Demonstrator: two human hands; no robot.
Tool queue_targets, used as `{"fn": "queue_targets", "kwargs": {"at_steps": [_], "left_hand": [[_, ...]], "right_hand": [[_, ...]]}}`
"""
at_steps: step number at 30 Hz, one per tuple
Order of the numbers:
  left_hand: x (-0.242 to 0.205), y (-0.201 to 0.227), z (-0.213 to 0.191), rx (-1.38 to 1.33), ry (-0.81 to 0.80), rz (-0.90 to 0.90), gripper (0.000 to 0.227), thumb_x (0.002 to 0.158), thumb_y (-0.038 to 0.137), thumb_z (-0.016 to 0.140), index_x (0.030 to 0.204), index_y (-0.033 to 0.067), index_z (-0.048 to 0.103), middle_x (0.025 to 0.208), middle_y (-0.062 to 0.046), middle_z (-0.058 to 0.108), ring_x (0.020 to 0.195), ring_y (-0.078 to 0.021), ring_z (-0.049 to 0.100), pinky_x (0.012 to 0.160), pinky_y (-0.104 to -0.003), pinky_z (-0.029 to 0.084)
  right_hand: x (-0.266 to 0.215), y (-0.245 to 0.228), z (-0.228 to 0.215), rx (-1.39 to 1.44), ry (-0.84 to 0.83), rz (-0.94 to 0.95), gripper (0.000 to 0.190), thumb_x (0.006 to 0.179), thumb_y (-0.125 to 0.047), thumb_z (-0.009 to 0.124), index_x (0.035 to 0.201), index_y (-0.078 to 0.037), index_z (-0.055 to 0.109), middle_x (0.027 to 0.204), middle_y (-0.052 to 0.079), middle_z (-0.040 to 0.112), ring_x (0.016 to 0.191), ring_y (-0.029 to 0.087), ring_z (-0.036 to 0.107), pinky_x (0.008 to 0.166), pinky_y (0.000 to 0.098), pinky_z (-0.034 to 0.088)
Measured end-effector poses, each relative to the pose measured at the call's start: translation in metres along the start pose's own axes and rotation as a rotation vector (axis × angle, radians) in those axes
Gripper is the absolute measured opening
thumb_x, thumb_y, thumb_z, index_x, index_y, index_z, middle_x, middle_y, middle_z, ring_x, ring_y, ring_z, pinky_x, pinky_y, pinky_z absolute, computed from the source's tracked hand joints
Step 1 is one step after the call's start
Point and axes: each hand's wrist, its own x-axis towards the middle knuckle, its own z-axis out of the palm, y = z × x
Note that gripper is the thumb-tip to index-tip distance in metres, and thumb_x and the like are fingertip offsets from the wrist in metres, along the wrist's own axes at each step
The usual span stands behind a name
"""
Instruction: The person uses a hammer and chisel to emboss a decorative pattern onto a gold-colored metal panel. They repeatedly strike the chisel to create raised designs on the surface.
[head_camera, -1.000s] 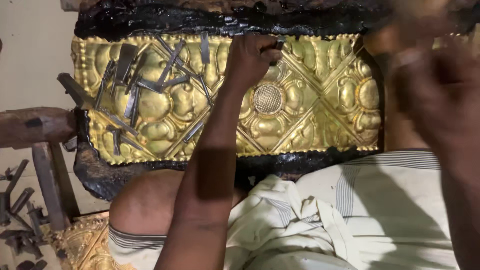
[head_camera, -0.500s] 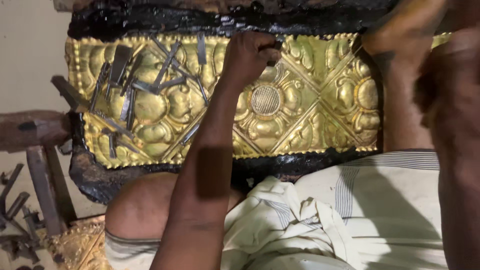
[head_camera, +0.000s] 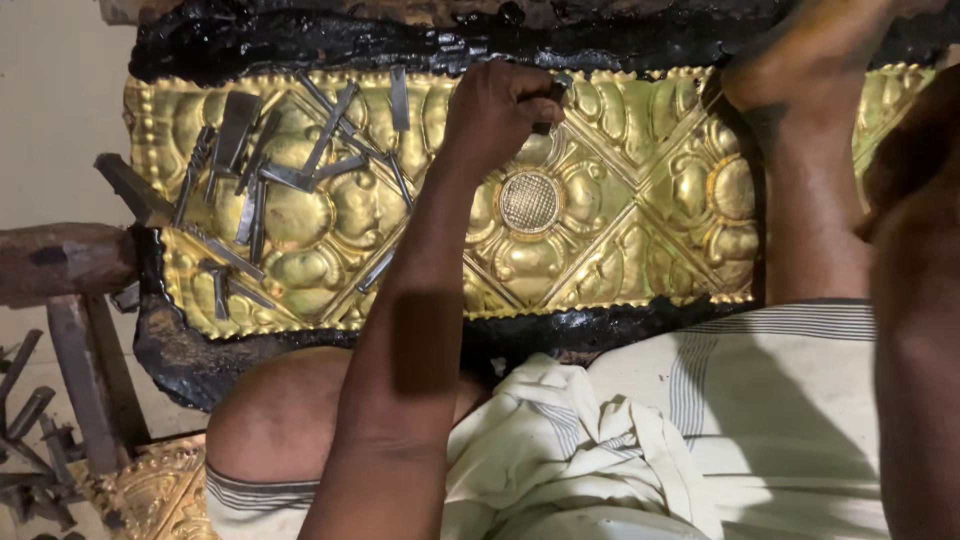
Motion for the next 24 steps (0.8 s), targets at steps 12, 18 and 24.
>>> {"fn": "queue_targets", "kwargs": {"at_steps": [12,18,24], "left_hand": [[0.003,0.000,-0.003,0.012,-0.145,-0.012,0.009,0.084,0.029,0.080,0.085,0.0209,0.083,0.082,0.003,0.080,0.072,-0.0158,0.074,0.068,-0.035,0.055],[0.006,0.000,-0.002,0.084,-0.161,-0.032,0.007,0.083,0.029,0.080,0.085,0.0223,0.083,0.084,0.002,0.080,0.074,-0.0177,0.073,0.069,-0.037,0.053],[0.005,-0.008,0.005,0.044,-0.123,0.053,0.010,0.084,0.032,0.080,0.086,0.0221,0.082,0.092,0.004,0.080,0.080,-0.0162,0.074,0.072,-0.038,0.056]], "right_hand": [[0.002,-0.042,0.004,0.036,-0.001,0.114,0.038,0.118,-0.033,0.059,0.124,0.004,0.060,0.072,0.004,0.062,0.055,0.011,0.058,0.052,0.0280,0.047],[0.001,-0.062,0.017,0.030,-0.260,0.075,0.046,0.103,-0.023,0.062,0.144,-0.002,0.059,0.065,0.003,0.062,0.050,0.009,0.054,0.042,0.0265,0.046],[-0.012,-0.058,0.014,0.451,0.138,0.054,0.041,0.114,-0.017,0.059,0.153,-0.007,0.050,0.077,-0.002,0.059,0.055,0.003,0.050,0.053,0.0213,0.043]]}}
